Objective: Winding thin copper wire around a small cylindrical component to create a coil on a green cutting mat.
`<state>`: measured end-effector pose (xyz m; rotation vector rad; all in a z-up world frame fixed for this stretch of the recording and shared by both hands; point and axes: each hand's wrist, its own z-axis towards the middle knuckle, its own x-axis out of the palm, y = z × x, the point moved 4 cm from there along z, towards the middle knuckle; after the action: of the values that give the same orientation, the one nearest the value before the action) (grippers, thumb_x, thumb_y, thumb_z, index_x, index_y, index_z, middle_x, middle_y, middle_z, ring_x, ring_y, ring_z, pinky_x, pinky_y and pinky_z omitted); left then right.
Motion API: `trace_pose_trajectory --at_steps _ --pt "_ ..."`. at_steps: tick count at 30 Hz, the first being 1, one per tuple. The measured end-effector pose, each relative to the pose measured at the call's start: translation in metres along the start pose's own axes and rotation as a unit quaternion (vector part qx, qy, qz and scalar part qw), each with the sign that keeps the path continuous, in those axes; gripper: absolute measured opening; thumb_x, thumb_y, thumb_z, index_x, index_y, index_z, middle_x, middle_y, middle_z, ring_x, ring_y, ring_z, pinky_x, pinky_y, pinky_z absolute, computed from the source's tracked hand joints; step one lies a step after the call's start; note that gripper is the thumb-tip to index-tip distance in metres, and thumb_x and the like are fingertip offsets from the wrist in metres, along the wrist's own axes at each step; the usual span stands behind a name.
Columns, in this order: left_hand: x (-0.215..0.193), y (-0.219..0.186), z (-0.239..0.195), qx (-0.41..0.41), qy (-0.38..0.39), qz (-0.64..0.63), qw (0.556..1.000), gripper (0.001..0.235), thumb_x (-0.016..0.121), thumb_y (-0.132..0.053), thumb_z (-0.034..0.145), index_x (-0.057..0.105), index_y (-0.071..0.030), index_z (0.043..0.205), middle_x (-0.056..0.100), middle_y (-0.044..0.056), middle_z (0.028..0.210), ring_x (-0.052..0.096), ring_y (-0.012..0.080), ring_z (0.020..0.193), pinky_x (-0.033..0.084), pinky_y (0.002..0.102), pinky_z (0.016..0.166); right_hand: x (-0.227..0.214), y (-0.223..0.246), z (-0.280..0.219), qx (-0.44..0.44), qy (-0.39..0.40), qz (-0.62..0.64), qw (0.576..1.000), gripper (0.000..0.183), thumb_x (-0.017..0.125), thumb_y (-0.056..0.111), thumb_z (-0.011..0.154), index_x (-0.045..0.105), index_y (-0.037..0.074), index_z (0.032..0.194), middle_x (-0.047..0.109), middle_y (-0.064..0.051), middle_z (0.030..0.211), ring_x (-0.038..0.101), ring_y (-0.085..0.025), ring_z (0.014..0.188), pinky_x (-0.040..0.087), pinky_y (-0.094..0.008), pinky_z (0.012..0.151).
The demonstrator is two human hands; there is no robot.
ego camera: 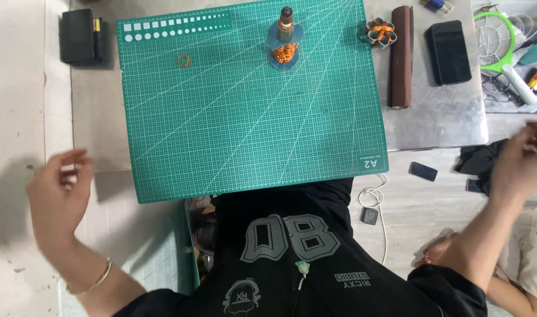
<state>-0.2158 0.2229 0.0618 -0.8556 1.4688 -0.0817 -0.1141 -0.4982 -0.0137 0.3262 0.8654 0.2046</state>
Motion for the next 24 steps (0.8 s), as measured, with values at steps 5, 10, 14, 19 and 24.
trace_pose_trajectory --at_steps 5,10,14,19,24 --pt "0.038 -0.081 0.048 0.252 -0.047 -0.148 0.955 0.013 0.054 -0.006 0.103 0.063 0.003 0.105 0.064 0.013 0.095 0.062 0.0202 0.086 0.050 0.029 0.078 0.046 0.121 0.045 -0.083 0.101 0.225 0.966 0.012 0.051 -0.009 0.112 0.062 -0.014 0.111 0.060 -0.021 0.093 0.065 -0.027 0.081 0.052 -0.032 0.062" --pt "0.099 -0.194 0.092 0.386 -0.040 -0.150 0.909 0.016 0.056 -0.009 0.099 0.069 0.001 0.101 0.068 0.010 0.090 0.059 0.0204 0.084 0.045 0.029 0.071 0.112 0.268 0.078 -0.082 0.239 0.294 0.922 0.017 0.057 0.012 0.103 0.067 -0.001 0.098 0.066 -0.011 0.089 0.060 -0.018 0.080 0.048 -0.029 0.062" --pt "0.167 -0.232 0.127 0.361 0.088 -0.109 0.922 0.036 0.061 -0.025 0.092 0.059 0.000 0.118 0.067 0.012 0.104 0.064 0.0249 0.091 0.051 0.038 0.081 0.168 0.318 0.077 -0.151 0.303 0.331 0.881 0.018 0.068 0.015 0.092 0.067 -0.001 0.101 0.070 -0.011 0.093 0.063 -0.017 0.069 0.051 -0.028 0.057" --pt "0.191 -0.236 0.137 0.373 0.143 -0.150 0.904 0.017 0.061 -0.021 0.092 0.067 -0.006 0.098 0.069 0.003 0.082 0.058 0.0167 0.073 0.044 0.034 0.073 0.190 0.312 0.067 -0.053 0.341 0.400 0.849 0.009 0.063 0.009 0.093 0.066 0.000 0.092 0.069 -0.008 0.086 0.061 -0.014 0.070 0.049 -0.024 0.058" --pt "0.188 -0.224 0.145 0.255 0.310 -0.246 0.882 0.012 0.061 -0.013 0.092 0.068 -0.006 0.086 0.064 0.002 0.071 0.055 0.0091 0.059 0.047 0.021 0.056 0.187 0.290 0.064 0.029 0.399 0.440 0.804 0.010 0.060 0.006 0.097 0.063 -0.002 0.093 0.060 -0.007 0.071 0.053 -0.012 0.060 0.043 -0.022 0.053"
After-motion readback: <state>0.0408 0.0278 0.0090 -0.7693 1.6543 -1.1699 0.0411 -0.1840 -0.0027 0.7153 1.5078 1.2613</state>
